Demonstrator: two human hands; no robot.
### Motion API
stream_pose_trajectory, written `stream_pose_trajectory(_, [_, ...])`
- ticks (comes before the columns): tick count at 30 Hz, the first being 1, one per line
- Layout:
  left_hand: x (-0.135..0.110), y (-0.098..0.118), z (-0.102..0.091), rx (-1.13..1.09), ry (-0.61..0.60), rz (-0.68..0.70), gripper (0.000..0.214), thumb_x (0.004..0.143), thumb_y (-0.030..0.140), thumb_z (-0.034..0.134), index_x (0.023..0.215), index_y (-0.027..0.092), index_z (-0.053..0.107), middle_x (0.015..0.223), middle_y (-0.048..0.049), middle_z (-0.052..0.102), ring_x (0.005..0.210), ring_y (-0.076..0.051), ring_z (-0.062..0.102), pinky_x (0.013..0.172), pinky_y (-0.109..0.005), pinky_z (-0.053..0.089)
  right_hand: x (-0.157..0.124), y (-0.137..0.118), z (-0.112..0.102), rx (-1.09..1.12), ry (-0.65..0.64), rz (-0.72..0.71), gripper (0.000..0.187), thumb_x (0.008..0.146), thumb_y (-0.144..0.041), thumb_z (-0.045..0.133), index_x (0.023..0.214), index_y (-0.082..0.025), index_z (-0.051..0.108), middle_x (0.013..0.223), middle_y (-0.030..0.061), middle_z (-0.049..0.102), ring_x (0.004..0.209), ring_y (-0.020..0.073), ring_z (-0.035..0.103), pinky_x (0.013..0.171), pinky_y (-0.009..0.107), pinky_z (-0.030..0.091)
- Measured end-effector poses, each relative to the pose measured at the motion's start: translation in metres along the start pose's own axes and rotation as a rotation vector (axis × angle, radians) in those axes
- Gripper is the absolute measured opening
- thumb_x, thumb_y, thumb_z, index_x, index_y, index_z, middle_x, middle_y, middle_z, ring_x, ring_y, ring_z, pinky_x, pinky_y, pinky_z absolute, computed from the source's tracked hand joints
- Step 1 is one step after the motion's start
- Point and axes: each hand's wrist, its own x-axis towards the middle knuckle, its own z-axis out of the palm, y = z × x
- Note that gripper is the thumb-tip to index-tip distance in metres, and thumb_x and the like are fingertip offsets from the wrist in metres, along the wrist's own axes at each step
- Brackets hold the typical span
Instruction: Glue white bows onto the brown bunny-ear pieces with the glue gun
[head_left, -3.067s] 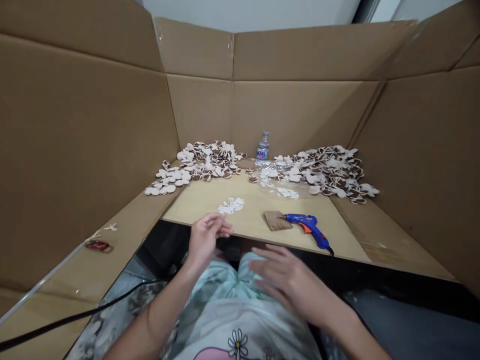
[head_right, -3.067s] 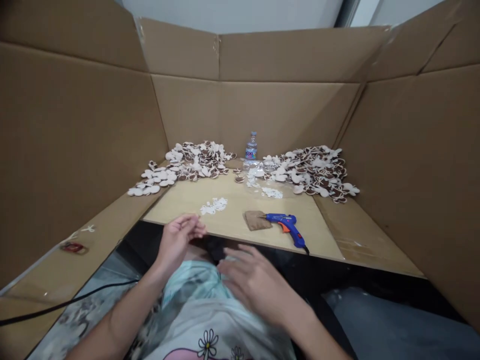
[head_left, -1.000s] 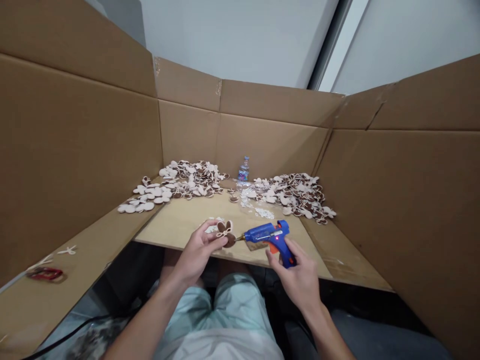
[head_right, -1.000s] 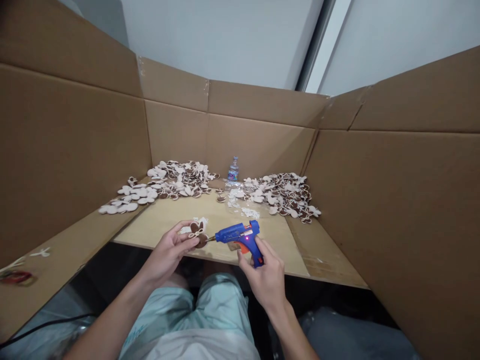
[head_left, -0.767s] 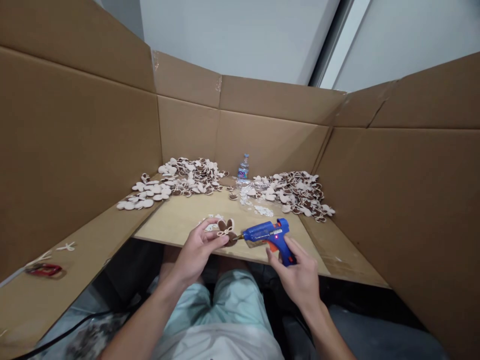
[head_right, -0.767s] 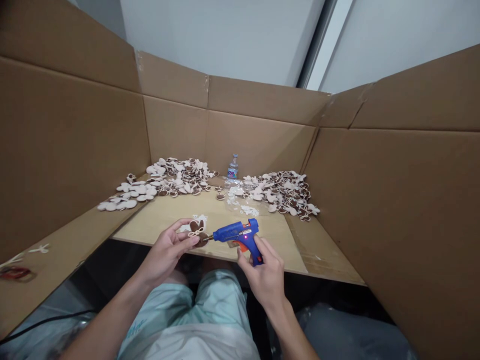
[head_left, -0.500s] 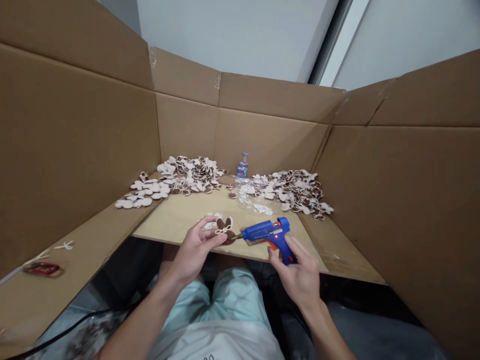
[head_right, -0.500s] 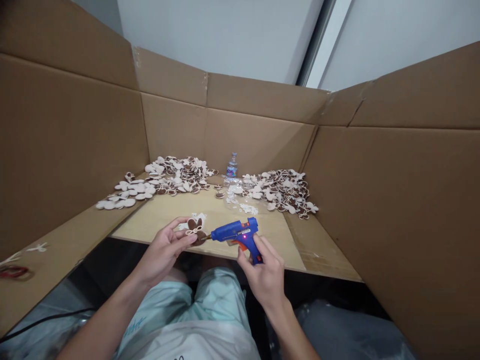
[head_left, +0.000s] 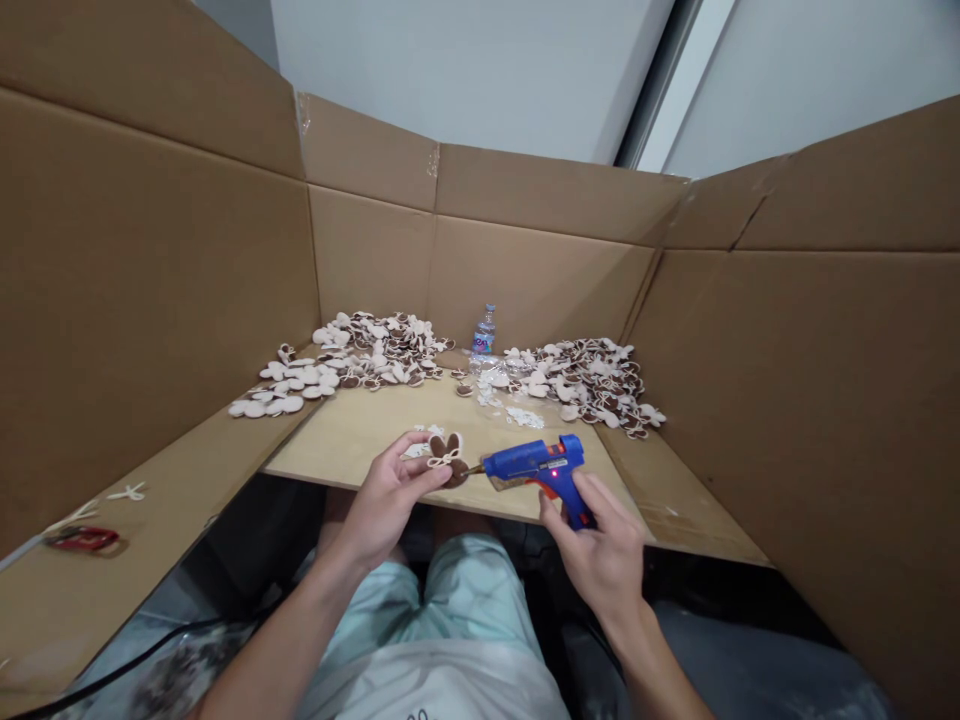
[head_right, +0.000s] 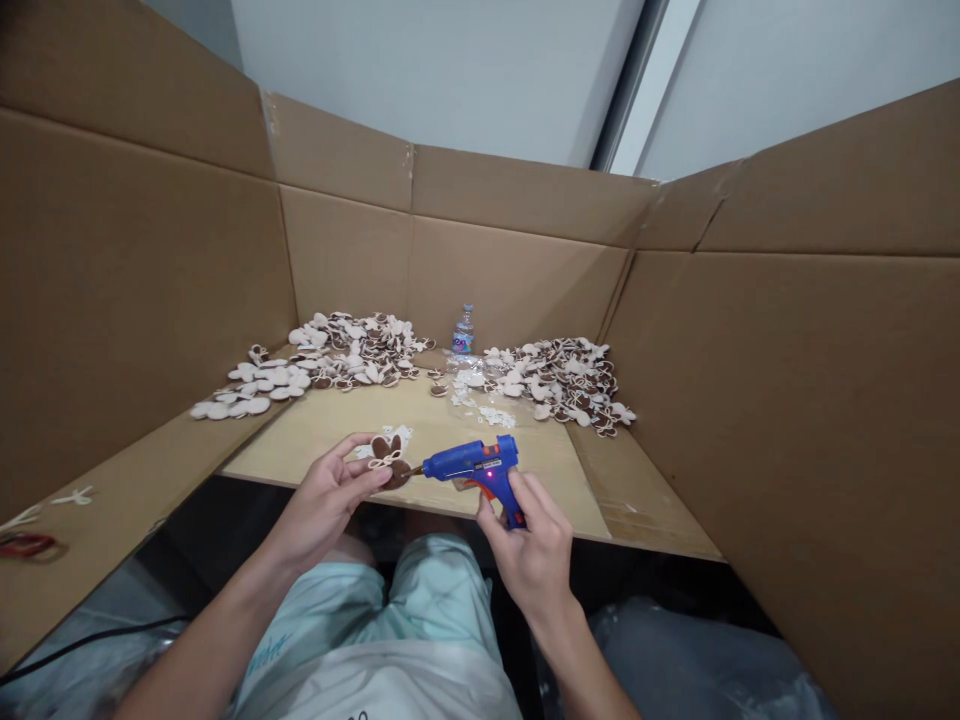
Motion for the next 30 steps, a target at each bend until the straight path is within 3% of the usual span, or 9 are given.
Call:
stream_pose_trajectory(9, [0.001,-0.001,-0.001,0.017,-0.023,0.022,0.044,0.075,0.023,0.076,0.110,0.019,0.050,0.086,-0.0036,0.076,0.084,-0.015,0.070,0.082,-0.026,0.046,0.002,-0.005,-0.001,-0.024,0.029,-0.039,0.005,0.082,-0.012,0.062,0.085,-0.015,0.061,0.068,-0.0004,0.053,0.051,0.0086,0.045,0.050,0.019,0.043])
stream_pose_trajectory(12, [0.004,-0.003,-0.003,0.057,0.001,0.032,0.046,0.073,0.026,0.076,0.111,0.019,0.050,0.090,-0.0046,0.076,0.086,-0.018,0.071,0.084,-0.029,0.047,0.001,-0.004,-0.001,-0.004,0.027,0.010,0.005,0.081,-0.016,0.064,0.086,-0.015,0.063,0.066,-0.0004,0.053,0.051,0.0094,0.046,0.050,0.020,0.044])
stream_pose_trajectory(14, [0.007,-0.005,-0.005,0.097,0.021,0.050,0.047,0.072,0.027,0.077,0.110,0.018,0.051,0.093,-0.0060,0.076,0.087,-0.020,0.071,0.085,-0.031,0.048,0.001,-0.003,-0.003,0.045,-0.017,0.151,0.010,0.079,-0.023,0.066,0.084,-0.014,0.065,0.064,-0.0007,0.054,0.050,0.0100,0.046,0.048,0.020,0.043])
stream_pose_trajectory(19, [0.015,-0.009,-0.012,0.250,0.068,0.082,0.043,0.070,0.029,0.076,0.106,0.018,0.055,0.089,-0.0057,0.076,0.086,-0.023,0.072,0.081,-0.033,0.051,0.007,0.001,-0.007,0.307,-0.220,0.721,0.039,0.073,-0.045,0.069,0.093,-0.012,0.070,0.054,-0.0040,0.046,0.045,0.0090,0.037,0.040,0.020,0.033])
stream_pose_trajectory(22, [0.017,-0.010,-0.016,0.350,0.109,0.115,0.041,0.070,0.031,0.075,0.106,0.017,0.060,0.091,-0.0071,0.076,0.087,-0.023,0.072,0.080,-0.033,0.053,0.011,0.013,-0.006,0.415,-0.275,0.900,0.050,0.071,-0.054,0.066,0.097,-0.011,0.068,0.051,-0.0065,0.038,0.044,0.0089,0.032,0.039,0.021,0.030])
stream_pose_trajectory(25, [0.018,-0.009,-0.019,0.385,0.137,0.151,0.042,0.071,0.033,0.074,0.108,0.016,0.062,0.096,-0.0091,0.076,0.088,-0.024,0.072,0.081,-0.034,0.054,0.013,0.034,-0.001,0.219,-0.340,0.868,0.051,0.074,-0.058,0.058,0.093,-0.012,0.068,0.052,-0.0047,0.043,0.045,0.0112,0.039,0.043,0.023,0.035])
stream_pose_trajectory(28, [0.019,-0.006,-0.022,0.388,0.168,0.155,0.046,0.070,0.036,0.075,0.110,0.016,0.063,0.094,-0.0096,0.076,0.088,-0.025,0.072,0.080,-0.034,0.054,0.012,0.057,0.006,-0.086,-0.472,0.738,0.041,0.075,-0.050,0.056,0.082,-0.013,0.071,0.054,-0.0001,0.054,0.053,0.0167,0.053,0.049,0.025,0.038])
stream_pose_trajectory(30, [0.020,-0.004,-0.023,0.376,0.188,0.138,0.049,0.068,0.036,0.077,0.110,0.015,0.063,0.091,-0.0100,0.077,0.086,-0.026,0.073,0.079,-0.035,0.054,0.009,0.071,0.012,-0.178,-0.520,0.724,0.033,0.072,-0.043,0.059,0.075,-0.012,0.071,0.054,0.0032,0.060,0.056,0.0205,0.059,0.051,0.026,0.038])
